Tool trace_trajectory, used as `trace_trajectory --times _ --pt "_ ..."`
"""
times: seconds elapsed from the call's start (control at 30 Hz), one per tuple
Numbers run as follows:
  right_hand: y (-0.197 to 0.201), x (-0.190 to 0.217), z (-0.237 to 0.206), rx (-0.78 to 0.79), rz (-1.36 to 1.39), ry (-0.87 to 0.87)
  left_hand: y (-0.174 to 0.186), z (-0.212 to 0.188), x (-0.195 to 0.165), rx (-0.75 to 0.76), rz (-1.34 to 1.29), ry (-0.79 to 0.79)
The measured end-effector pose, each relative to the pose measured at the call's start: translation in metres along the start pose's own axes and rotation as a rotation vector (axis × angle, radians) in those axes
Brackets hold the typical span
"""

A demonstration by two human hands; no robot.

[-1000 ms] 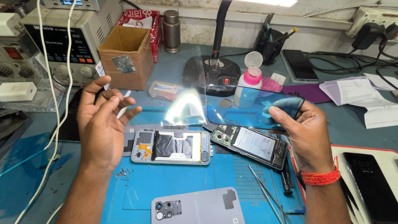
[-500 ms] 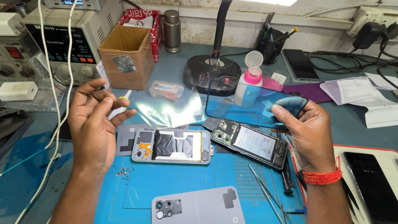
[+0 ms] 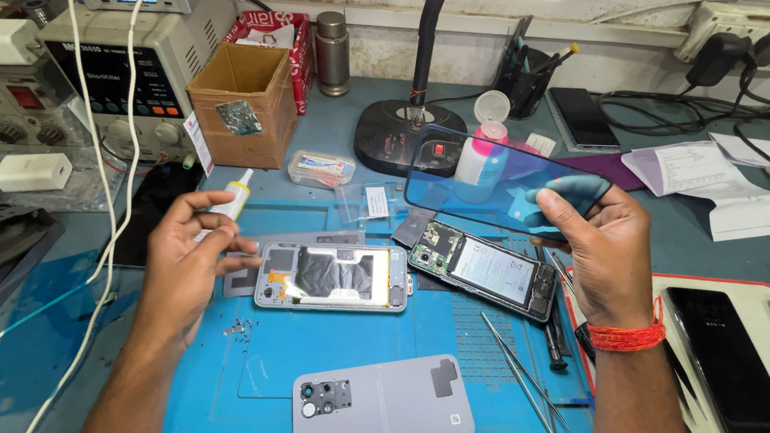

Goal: The person works at a repair bench on a disassembled smartphone, using tweezers to position and press small components and adhesive pieces inside the phone body. They then peel the protective film from a blue back cover, align it over the phone, and press it firmly into place by hand.

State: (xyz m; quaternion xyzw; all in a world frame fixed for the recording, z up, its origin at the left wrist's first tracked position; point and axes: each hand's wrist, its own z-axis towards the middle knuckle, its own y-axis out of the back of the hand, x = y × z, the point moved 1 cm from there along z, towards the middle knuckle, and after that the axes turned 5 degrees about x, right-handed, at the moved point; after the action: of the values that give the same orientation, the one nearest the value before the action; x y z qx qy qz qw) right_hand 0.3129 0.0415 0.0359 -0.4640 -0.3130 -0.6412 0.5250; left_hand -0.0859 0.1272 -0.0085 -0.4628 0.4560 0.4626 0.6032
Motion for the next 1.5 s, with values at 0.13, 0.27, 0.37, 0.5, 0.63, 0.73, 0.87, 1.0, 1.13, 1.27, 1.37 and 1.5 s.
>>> trace_trajectory --times 0.13,0.27,0.37,0.5,0.63,0.73,0.87,1.0,1.13,1.27,1.37,1.5 --pt "-0.002 0.002 0.000 -0.018 -0.029 -0.064 0.004 0.001 -0.002 -0.003 0.191 -0.104" --pt "-0.003 0.003 -0.001 0.001 -0.033 -0.058 -0.004 -0.011 -0.016 -0.100 0.645 -0.178" --pt "-0.003 0.003 -0.001 0.006 -0.031 -0.050 -0.018 -0.031 -0.026 -0.183 1.012 -0.402" --pt "-0.003 0.002 -0.001 0.017 -0.011 -0.033 -0.030 -0.074 -0.028 0.186 0.862 -0.410" --pt "-0.005 0.003 -0.002 0.041 0.011 -0.015 -0.035 -0.116 -0.012 0.718 1.050 -0.205" --pt "-0.006 0.003 -0.003 0.034 0.040 -0.054 -0.037 -0.128 0.002 0.805 1.173 -0.201" --pt "-0.007 0.003 -0.002 0.060 0.055 -0.041 -0.034 -0.133 0.009 0.844 1.209 -0.057" --pt "-0.006 0.000 -0.001 0.055 0.058 -0.040 -0.033 -0.129 0.006 0.872 1.191 0.063" --pt "-0.004 -0.003 0.000 0.076 0.010 -0.025 -0.030 -0.124 0.006 0.861 1.092 0.182" --pt "-0.003 -0.004 0.001 0.061 -0.008 -0.050 -0.024 -0.126 0.013 0.846 0.901 0.146" --pt "-0.003 -0.003 0.000 0.070 -0.017 -0.048 -0.021 -0.130 0.019 0.791 0.730 0.053" --pt "-0.004 -0.001 0.000 0.078 -0.018 -0.074 -0.026 -0.132 0.021 0.719 0.576 0.187"
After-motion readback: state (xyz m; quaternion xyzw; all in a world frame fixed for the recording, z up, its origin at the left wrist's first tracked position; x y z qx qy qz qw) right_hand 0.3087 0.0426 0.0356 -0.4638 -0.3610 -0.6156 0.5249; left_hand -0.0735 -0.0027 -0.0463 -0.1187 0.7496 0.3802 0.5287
